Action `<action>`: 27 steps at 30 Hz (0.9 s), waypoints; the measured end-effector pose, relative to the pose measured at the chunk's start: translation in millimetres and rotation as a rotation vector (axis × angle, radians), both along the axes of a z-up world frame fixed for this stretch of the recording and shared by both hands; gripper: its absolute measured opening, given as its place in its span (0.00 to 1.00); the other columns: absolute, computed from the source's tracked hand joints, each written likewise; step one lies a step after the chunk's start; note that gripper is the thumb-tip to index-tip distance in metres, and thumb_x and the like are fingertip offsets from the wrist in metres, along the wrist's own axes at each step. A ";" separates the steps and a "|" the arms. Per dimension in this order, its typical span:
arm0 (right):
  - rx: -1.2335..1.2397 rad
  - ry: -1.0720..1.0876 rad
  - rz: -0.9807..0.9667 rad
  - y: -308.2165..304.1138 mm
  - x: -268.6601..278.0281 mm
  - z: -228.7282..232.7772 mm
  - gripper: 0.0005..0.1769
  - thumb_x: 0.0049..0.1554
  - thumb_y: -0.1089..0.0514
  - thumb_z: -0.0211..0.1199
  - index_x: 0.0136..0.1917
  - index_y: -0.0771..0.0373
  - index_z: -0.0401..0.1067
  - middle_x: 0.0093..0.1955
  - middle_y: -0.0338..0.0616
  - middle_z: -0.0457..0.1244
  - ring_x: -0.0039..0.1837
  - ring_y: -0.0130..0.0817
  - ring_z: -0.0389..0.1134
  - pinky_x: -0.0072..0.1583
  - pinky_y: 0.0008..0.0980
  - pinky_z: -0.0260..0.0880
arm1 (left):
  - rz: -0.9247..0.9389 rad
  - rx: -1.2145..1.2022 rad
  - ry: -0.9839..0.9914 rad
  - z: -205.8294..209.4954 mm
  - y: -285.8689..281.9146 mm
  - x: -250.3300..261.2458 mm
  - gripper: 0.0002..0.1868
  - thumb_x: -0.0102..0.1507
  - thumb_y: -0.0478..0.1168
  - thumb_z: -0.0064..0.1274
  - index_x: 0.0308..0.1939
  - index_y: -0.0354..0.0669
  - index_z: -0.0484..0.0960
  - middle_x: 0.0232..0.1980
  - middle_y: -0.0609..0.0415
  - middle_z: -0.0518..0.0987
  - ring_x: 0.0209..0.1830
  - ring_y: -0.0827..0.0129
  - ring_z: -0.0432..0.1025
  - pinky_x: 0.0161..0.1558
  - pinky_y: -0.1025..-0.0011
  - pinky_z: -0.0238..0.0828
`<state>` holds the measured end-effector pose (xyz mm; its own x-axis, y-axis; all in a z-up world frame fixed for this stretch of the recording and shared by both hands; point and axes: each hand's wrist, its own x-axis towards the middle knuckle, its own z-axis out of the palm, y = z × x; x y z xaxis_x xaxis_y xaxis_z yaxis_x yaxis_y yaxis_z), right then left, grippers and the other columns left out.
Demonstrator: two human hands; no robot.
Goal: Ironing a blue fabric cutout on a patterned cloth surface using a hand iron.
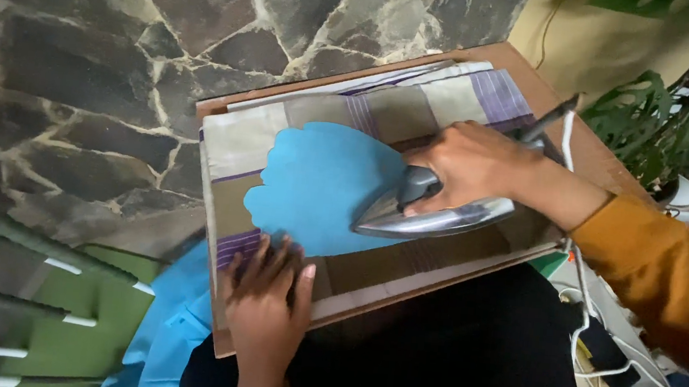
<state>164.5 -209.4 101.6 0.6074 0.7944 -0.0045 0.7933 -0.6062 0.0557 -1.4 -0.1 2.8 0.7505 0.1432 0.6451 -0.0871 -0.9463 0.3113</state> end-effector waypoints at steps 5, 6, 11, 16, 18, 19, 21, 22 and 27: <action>-0.017 -0.002 -0.082 16.8 -5.8 -0.2 0.26 0.38 0.38 0.63 0.44 0.57 0.71 0.27 0.49 0.65 0.28 0.46 0.64 0.38 0.37 0.65 | 0.029 -0.054 -0.049 1.3 -2.6 0.6 0.09 0.55 0.40 0.47 0.31 0.41 0.80 0.39 0.57 0.79 0.49 0.63 0.71 0.54 0.62 0.54; -0.053 -0.043 -0.108 22.5 -4.7 -4.1 0.30 0.40 0.35 0.62 0.44 0.60 0.71 0.27 0.52 0.65 0.28 0.48 0.65 0.38 0.39 0.67 | 0.039 -0.084 -0.068 2.4 -2.7 0.8 0.07 0.54 0.38 0.48 0.28 0.40 0.80 0.37 0.57 0.80 0.47 0.63 0.72 0.54 0.62 0.55; -0.031 -0.026 -0.079 73.1 -13.6 -1.2 0.28 0.41 0.36 0.63 0.43 0.60 0.69 0.29 0.51 0.64 0.30 0.48 0.65 0.37 0.41 0.66 | 0.079 -0.121 -0.159 3.0 -3.1 -0.9 0.05 0.52 0.35 0.49 0.28 0.38 0.79 0.34 0.55 0.80 0.41 0.65 0.73 0.52 0.62 0.58; 0.076 -0.078 -0.009 123.8 -6.3 -14.6 0.28 0.41 0.34 0.64 0.37 0.61 0.68 0.30 0.50 0.64 0.31 0.50 0.65 0.37 0.44 0.65 | 0.084 -0.150 -0.189 6.5 -4.2 -0.7 0.04 0.51 0.33 0.49 0.25 0.37 0.79 0.32 0.55 0.80 0.40 0.68 0.73 0.52 0.62 0.57; 0.163 -0.123 0.010 143.5 2.3 -23.4 0.28 0.39 0.34 0.64 0.36 0.61 0.69 0.27 0.51 0.62 0.28 0.50 0.64 0.32 0.43 0.64 | 0.083 -0.176 -0.192 4.8 -4.1 0.1 0.04 0.51 0.34 0.49 0.26 0.38 0.79 0.33 0.56 0.79 0.39 0.69 0.72 0.53 0.62 0.57; 0.164 -0.122 0.010 153.6 6.9 -25.4 0.28 0.39 0.34 0.64 0.36 0.61 0.69 0.27 0.51 0.62 0.28 0.50 0.64 0.32 0.43 0.64 | 0.084 -0.176 -0.192 5.2 -3.9 -0.3 0.04 0.51 0.34 0.49 0.26 0.38 0.79 0.33 0.56 0.79 0.39 0.69 0.72 0.53 0.62 0.57; 0.223 -0.131 0.031 171.5 15.7 -29.3 0.24 0.40 0.38 0.68 0.33 0.61 0.70 0.28 0.46 0.64 0.28 0.42 0.65 0.36 0.39 0.67 | 0.091 -0.186 -0.170 6.5 -4.5 -1.4 0.05 0.52 0.33 0.48 0.26 0.38 0.79 0.30 0.56 0.79 0.35 0.68 0.72 0.52 0.62 0.58; 0.227 -0.130 0.027 174.2 16.7 -31.2 0.24 0.40 0.38 0.68 0.33 0.61 0.70 0.28 0.46 0.64 0.28 0.42 0.65 0.36 0.39 0.67 | 0.087 -0.183 -0.169 6.2 -4.3 -1.9 0.05 0.52 0.33 0.48 0.26 0.38 0.79 0.30 0.56 0.79 0.35 0.68 0.72 0.52 0.62 0.58; 0.270 -0.071 -0.018 168.1 5.4 -29.8 0.25 0.38 0.40 0.68 0.34 0.63 0.70 0.32 0.50 0.63 0.32 0.50 0.65 0.37 0.43 0.65 | 0.067 -0.451 -0.308 14.1 -2.2 -9.7 0.04 0.53 0.29 0.46 0.24 0.36 0.77 0.27 0.53 0.77 0.32 0.65 0.69 0.37 0.72 0.65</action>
